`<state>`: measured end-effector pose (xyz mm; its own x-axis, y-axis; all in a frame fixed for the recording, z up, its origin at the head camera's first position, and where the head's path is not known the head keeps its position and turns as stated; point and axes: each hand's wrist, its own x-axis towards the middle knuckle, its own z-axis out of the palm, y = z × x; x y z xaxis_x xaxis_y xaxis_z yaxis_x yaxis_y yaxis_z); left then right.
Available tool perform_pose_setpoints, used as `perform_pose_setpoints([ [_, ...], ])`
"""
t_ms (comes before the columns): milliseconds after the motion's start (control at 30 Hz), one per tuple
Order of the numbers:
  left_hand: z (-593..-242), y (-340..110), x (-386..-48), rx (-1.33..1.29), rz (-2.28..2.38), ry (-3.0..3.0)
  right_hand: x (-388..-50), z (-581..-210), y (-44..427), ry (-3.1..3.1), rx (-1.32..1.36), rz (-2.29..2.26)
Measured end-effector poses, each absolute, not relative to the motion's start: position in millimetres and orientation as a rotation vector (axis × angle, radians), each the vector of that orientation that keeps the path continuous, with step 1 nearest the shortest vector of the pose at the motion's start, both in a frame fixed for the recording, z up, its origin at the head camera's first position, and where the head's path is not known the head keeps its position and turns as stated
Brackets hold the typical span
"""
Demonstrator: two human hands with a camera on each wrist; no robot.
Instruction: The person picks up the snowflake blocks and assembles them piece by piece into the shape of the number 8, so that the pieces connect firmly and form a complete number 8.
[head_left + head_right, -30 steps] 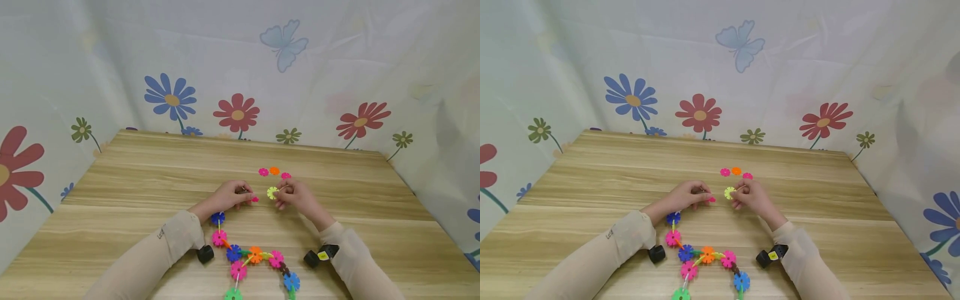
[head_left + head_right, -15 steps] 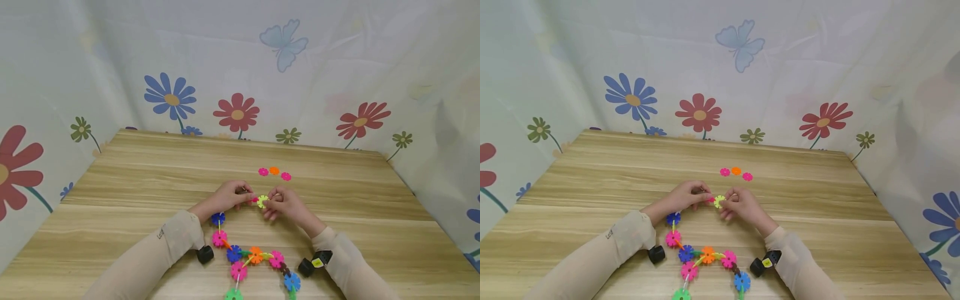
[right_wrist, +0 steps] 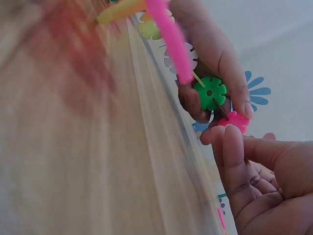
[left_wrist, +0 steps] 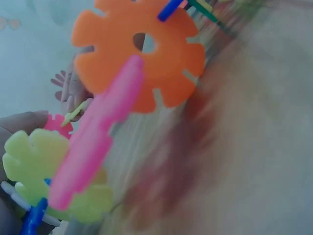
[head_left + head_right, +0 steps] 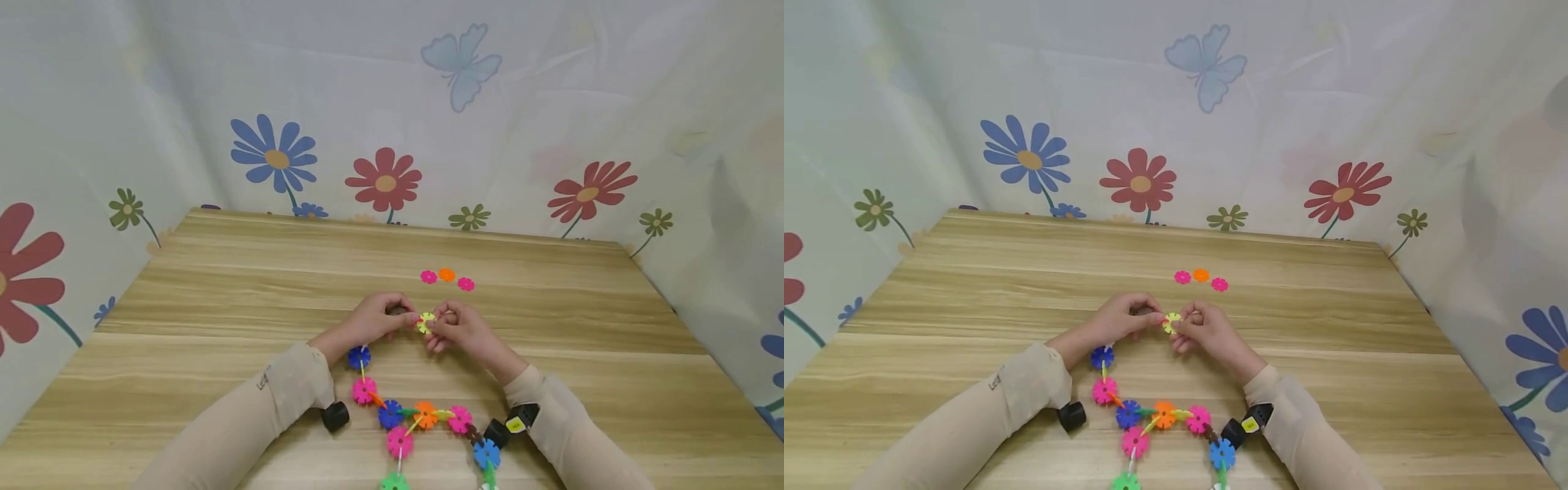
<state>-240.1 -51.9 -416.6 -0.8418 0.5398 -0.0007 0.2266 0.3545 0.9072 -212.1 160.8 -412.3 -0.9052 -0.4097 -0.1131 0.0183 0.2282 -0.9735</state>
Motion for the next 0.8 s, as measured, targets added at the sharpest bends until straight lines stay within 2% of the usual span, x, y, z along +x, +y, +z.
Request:
perform_pose_setpoints([
  [167, -413, -56, -243, 0.688, 1.431, 2.351, -213, -412, 159, 2.224, -0.380, -1.684],
  [500, -410, -50, -240, 0.995, 0.967, 2.637, -216, -413, 162, 2.358, -0.464, -1.536],
  [800, -407, -52, -236, 0.999, 0.913, 2.693, -227, -403, 173, 2.576, -0.433, -1.379],
])
